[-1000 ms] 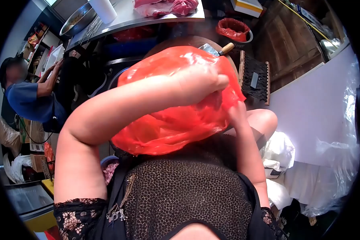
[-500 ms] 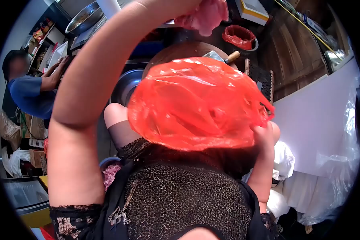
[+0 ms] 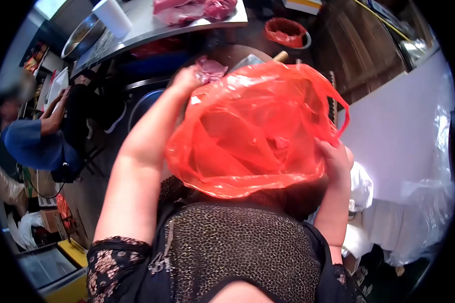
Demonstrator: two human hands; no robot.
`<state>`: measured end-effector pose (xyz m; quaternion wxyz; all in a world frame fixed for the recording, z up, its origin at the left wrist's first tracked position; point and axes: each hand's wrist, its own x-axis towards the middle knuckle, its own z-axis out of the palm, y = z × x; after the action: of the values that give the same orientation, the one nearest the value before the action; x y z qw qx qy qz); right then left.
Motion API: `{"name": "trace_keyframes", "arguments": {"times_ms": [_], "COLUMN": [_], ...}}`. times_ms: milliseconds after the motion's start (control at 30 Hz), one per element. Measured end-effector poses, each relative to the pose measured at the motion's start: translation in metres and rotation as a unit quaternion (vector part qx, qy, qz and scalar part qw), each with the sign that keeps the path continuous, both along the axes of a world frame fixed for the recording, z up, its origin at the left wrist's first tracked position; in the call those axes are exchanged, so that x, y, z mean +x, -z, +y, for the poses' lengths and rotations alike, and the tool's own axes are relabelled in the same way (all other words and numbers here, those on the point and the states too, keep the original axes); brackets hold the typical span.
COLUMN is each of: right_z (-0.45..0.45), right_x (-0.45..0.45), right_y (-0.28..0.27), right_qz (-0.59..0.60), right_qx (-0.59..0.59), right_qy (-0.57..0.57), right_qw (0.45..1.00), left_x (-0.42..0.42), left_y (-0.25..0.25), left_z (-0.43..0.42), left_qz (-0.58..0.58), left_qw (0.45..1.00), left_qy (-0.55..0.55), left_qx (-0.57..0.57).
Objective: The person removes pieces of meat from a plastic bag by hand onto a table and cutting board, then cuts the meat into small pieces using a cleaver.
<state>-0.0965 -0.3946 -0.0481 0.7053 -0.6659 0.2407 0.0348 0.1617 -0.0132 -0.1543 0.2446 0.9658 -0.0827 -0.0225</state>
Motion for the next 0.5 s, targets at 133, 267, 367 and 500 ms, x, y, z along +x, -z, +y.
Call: {"name": "trace_keyframes", "arguments": {"times_ms": [133,267,367,500], "right_z": [-0.001,0.020,0.034,0.042], "right_x": [0.003,0.000,0.000,-0.002], "right_y": [0.011,-0.001,-0.013,-0.022], "right_qz": [-0.023,-0.094,-0.101,-0.133], "right_qx": [-0.034,-0.052,-0.062,-0.008], "right_qy": [-0.043,0.003,-0.029,-0.074], "right_qw": [0.998,0.994,0.993,0.988], "left_x": [-0.046,-0.130,-0.146,-0.157], "left_y": [-0.129,-0.168,-0.080,0.019], "left_z": [-0.041,-0.098,-0.157,-0.204], "left_qz": [-0.160,-0.091,0.163,0.087], "left_qw": [0.924,0.900,0.888,0.894], "left_qy": [0.071,0.374,0.427,0.438], "left_qx": [-0.340,-0.202,-0.045,0.038]}}
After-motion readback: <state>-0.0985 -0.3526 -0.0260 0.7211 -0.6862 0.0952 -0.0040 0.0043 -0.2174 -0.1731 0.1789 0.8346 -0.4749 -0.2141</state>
